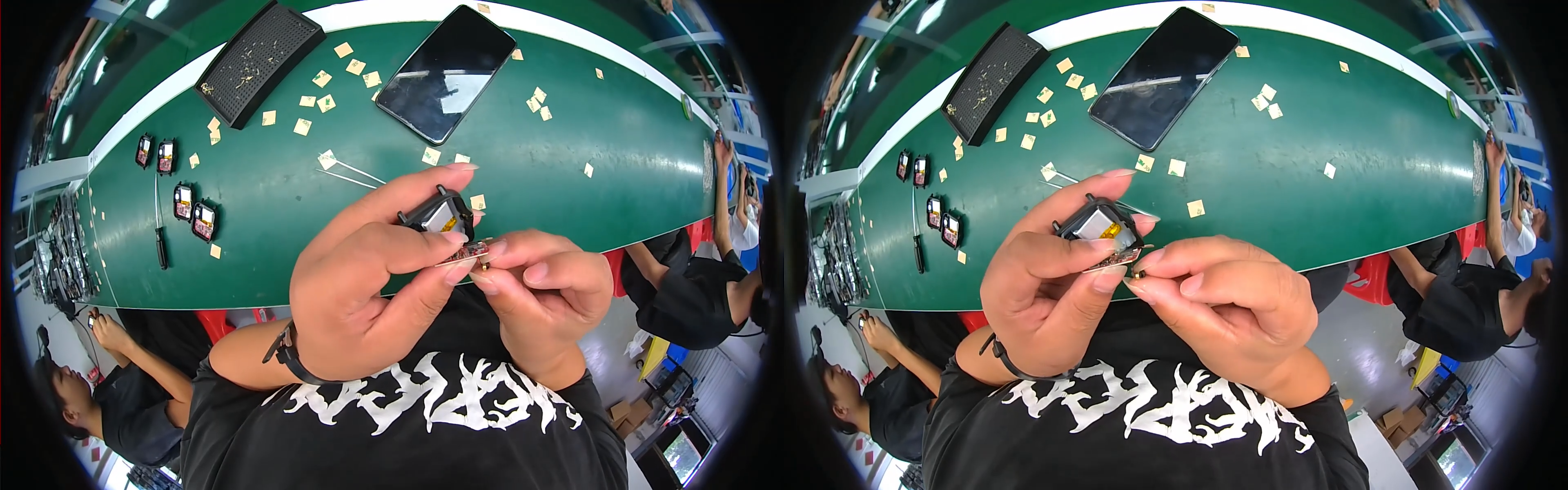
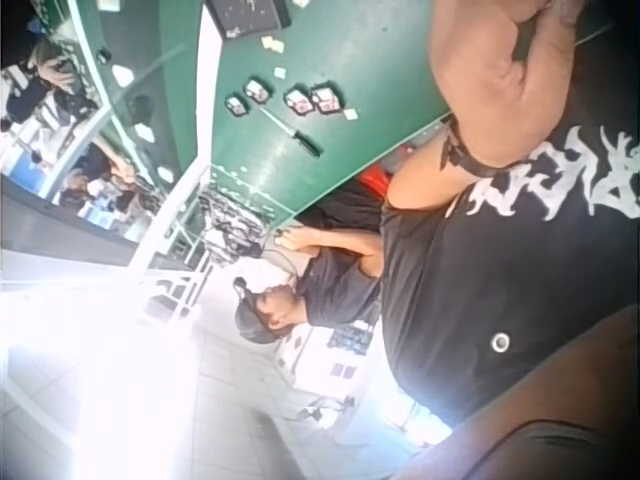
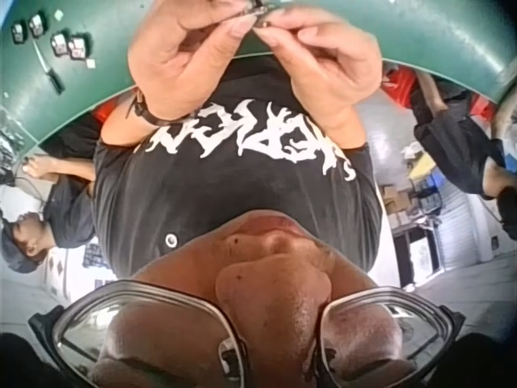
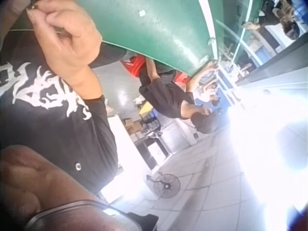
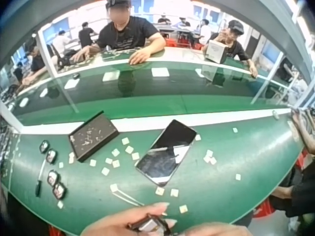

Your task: The person is assembling a small electronic device, specifically a smart watch, by connecting internal components and using tweezers and a screwdriver.

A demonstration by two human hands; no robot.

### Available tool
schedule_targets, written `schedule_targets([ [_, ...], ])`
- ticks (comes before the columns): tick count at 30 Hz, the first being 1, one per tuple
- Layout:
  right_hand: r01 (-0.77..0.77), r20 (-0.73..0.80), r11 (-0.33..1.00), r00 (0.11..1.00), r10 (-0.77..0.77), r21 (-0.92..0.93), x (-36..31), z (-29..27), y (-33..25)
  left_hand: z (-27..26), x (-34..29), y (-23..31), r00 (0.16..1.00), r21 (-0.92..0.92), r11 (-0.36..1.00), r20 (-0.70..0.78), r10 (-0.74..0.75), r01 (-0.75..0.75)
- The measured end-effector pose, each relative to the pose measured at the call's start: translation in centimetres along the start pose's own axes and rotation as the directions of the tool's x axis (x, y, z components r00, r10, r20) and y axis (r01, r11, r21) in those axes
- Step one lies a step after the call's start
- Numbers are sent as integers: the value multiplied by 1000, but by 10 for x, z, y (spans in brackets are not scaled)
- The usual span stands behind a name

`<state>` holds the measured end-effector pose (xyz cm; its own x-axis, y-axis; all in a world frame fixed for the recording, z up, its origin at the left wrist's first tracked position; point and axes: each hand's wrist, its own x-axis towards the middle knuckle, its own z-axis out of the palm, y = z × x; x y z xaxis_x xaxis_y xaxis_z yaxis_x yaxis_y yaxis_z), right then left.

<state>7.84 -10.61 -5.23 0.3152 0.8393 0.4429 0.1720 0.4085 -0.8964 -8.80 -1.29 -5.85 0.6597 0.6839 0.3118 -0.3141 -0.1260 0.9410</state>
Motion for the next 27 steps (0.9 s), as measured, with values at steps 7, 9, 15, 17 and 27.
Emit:
schedule_targets([
  [7,33,-14,994,999,-35,-101,-2,3,0,0,4,-6,984,297,939,8,179,-173],
  [9,46,-4,982,999,-47,-181,-2,4,-2,1,5,-7,979,329,924,5,204,-195],
  [15,147,80,926,989,-127,-347,-3,0,-3,3,5,-8,967,356,904,0,255,-238],
  [17,164,85,916,986,-143,-365,-1,1,-5,3,4,-7,967,351,905,0,254,-238],
  [27,300,92,836,952,-291,-460,-6,5,-1,4,2,1,975,385,899,11,223,-210],
])
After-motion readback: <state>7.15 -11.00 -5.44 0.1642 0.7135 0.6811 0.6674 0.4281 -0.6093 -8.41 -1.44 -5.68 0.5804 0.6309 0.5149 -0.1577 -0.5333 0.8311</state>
